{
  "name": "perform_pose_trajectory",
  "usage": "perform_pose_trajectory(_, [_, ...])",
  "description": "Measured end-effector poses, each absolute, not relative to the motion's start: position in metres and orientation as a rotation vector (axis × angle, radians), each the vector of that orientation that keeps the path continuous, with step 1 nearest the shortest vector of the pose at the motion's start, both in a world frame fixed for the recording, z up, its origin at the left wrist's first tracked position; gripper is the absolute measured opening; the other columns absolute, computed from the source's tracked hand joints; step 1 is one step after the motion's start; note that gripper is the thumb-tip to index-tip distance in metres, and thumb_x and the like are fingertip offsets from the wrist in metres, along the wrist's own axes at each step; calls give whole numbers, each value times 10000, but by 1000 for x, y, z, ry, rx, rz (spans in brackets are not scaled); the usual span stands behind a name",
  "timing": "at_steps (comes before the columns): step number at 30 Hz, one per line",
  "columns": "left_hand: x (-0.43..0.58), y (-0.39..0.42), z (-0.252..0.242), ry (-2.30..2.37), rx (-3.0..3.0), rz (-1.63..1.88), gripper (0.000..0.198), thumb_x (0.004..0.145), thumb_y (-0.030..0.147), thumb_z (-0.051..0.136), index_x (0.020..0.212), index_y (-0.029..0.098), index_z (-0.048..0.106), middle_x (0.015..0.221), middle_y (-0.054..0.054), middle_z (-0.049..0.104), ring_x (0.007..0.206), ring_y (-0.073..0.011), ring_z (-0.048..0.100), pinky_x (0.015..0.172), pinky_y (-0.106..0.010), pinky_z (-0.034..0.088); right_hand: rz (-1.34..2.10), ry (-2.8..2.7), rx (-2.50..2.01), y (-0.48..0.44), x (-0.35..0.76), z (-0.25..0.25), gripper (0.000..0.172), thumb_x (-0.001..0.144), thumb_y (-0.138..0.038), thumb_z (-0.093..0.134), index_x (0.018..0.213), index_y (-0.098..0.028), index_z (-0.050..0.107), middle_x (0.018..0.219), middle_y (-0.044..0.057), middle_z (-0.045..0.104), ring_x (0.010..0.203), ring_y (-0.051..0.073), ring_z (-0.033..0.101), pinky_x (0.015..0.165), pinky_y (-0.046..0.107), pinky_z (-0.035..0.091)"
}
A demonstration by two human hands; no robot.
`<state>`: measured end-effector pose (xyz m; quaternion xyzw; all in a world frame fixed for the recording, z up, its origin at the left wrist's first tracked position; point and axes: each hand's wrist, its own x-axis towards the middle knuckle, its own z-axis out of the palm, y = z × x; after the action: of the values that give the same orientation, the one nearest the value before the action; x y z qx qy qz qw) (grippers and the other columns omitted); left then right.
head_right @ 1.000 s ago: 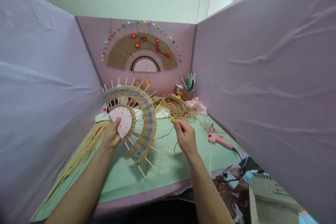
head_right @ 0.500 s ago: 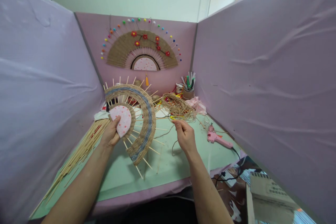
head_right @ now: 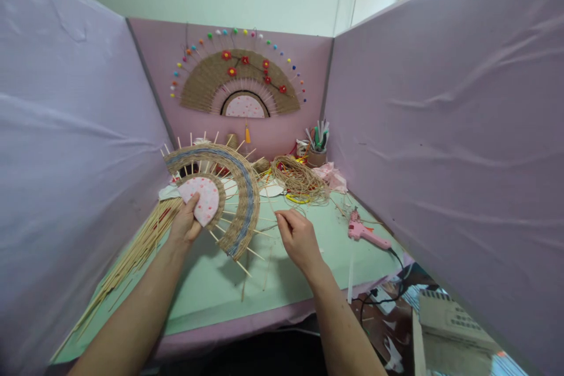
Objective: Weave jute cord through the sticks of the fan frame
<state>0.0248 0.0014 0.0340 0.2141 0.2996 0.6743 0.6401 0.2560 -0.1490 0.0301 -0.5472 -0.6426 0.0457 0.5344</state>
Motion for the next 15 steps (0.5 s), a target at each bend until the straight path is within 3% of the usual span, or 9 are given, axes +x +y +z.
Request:
perform_pose_trajectory(7, [23, 7, 28, 665, 405, 1467, 300, 865, 68, 537, 1145, 146, 610, 970, -83, 738, 820, -140, 705, 874, -323, 544, 236, -1470, -1138, -145, 259, 17, 395, 972, -358, 350, 1149, -162, 644, 761, 36, 566, 775, 170, 543, 746, 309, 429])
perform_pose_trajectory(15, [21, 12, 21, 626, 334, 1391, 446, 849, 124, 594, 1284, 193, 528, 1119, -124, 692, 958, -200, 685, 879, -360, 547, 468, -1513, -1018, -136, 243, 0, 485, 973, -451, 300, 1124, -180, 672, 737, 33, 534, 747, 162, 514, 697, 297, 420])
